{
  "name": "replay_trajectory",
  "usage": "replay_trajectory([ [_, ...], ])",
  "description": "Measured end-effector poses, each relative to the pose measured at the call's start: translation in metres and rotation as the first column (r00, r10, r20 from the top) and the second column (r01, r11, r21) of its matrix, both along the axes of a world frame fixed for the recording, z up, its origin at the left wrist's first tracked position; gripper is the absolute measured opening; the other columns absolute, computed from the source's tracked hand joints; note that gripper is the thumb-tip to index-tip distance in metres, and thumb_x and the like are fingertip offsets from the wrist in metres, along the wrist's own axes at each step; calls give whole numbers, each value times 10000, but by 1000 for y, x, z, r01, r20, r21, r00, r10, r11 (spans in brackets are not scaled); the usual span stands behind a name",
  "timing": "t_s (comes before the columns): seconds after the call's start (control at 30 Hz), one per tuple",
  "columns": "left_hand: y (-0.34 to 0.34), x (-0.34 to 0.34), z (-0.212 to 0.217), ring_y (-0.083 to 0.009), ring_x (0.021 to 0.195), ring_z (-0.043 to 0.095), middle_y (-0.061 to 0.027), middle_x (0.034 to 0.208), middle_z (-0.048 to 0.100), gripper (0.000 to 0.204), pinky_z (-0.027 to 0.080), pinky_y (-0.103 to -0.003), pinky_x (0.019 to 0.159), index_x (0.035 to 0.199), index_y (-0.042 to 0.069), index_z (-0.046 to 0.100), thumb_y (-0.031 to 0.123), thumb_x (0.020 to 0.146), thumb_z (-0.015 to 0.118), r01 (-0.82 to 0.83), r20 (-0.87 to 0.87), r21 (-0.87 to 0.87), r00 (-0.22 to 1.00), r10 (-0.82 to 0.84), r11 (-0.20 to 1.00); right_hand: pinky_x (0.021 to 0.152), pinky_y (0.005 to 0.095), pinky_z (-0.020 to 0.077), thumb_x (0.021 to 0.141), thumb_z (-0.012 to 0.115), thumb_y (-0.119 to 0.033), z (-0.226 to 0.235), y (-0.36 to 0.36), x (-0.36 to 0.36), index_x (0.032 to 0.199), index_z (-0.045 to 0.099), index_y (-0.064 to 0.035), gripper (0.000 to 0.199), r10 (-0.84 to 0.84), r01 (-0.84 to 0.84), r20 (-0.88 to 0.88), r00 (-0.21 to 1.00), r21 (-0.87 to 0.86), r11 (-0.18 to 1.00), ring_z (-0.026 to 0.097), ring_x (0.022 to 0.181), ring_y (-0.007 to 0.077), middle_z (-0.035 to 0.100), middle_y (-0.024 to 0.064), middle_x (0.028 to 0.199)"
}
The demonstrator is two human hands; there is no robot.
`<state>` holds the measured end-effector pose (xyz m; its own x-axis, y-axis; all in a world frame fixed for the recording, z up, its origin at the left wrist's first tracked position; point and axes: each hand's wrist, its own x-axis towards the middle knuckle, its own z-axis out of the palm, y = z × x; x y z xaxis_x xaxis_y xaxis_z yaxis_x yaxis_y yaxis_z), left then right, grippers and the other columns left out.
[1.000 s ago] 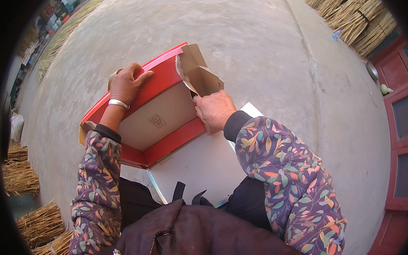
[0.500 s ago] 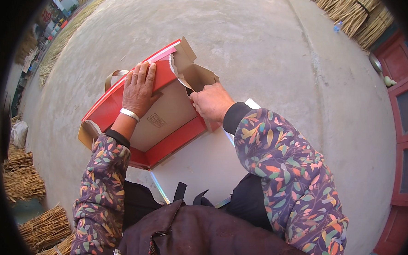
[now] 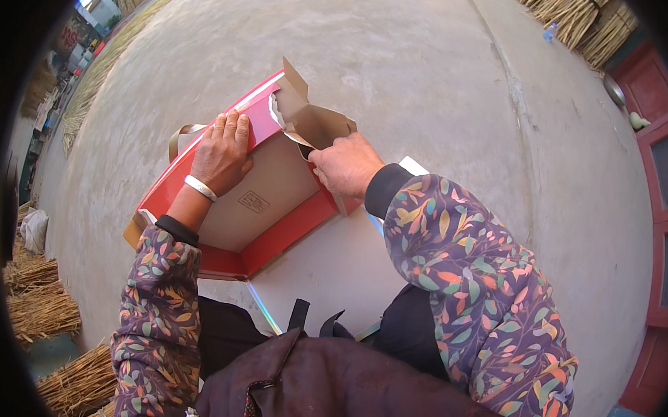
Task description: The person assembles a red cardboard box by folding and tucking its flaps into place. They manipulate the box's sides and top flaps to form a rectangular container.
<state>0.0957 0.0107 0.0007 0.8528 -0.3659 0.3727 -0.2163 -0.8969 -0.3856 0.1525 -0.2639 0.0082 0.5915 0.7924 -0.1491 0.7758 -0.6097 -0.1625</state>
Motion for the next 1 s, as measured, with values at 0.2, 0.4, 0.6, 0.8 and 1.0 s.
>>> replay_trajectory([
  [0.2, -5, 1, 12, -437, 1295, 563, -328, 1426, 528, 705, 494, -472, 1071, 1390, -106, 474, 204, 804, 712, -71, -321, -79, 946, 42, 994, 941, 447, 455, 976, 581, -251, -11, -12, 1, 1047, 712, -148, 181, 3, -3, 8, 1000, 30, 1000, 676, 942, 294, 737, 79, 878],
  [0.4, -2, -2, 14, -404, 1354, 512, -293, 1478, 485, 816, 453, -462, 1113, 1454, -81, 421, 304, 827, 774, -69, -308, -211, 951, 1, 975, 942, 450, 459, 980, 573, -255, -16, -11, -1, 1058, 718, -133, 206, -6, 6, -13, 1000, 40, 999, 679, 944, 301, 740, 93, 890],
  [0.6, 4, -2, 19, -395, 1404, 460, -235, 1535, 448, 981, 424, -466, 1141, 1508, -20, 391, 488, 796, 836, -122, -363, -308, 932, 2, 943, 924, 453, 471, 977, 571, -257, -19, -7, -1, 1058, 726, -134, 214, -11, 12, -5, 1000, 50, 999, 678, 951, 308, 740, 99, 902],
  [0.8, 5, -1, 20, -395, 1446, 410, -227, 1569, 414, 904, 383, -457, 1185, 1538, -4, 365, 474, 882, 764, -149, -423, -344, 906, -11, 927, 914, 461, 477, 967, 575, -257, -23, -12, 3, 1048, 725, -134, 210, -12, 13, -17, 1000, 48, 999, 677, 950, 313, 740, 108, 912],
  [1.0, 11, 2, 21, -375, 1385, 493, -212, 1544, 458, 780, 413, -447, 1144, 1534, 20, 412, 487, 960, 660, -180, -448, -373, 894, -7, 910, 872, 492, 517, 981, 613, -272, -29, -16, 6, 1060, 709, -91, 220, 0, 1, -16, 1000, 68, 998, 666, 913, 358, 713, 149, 861],
])
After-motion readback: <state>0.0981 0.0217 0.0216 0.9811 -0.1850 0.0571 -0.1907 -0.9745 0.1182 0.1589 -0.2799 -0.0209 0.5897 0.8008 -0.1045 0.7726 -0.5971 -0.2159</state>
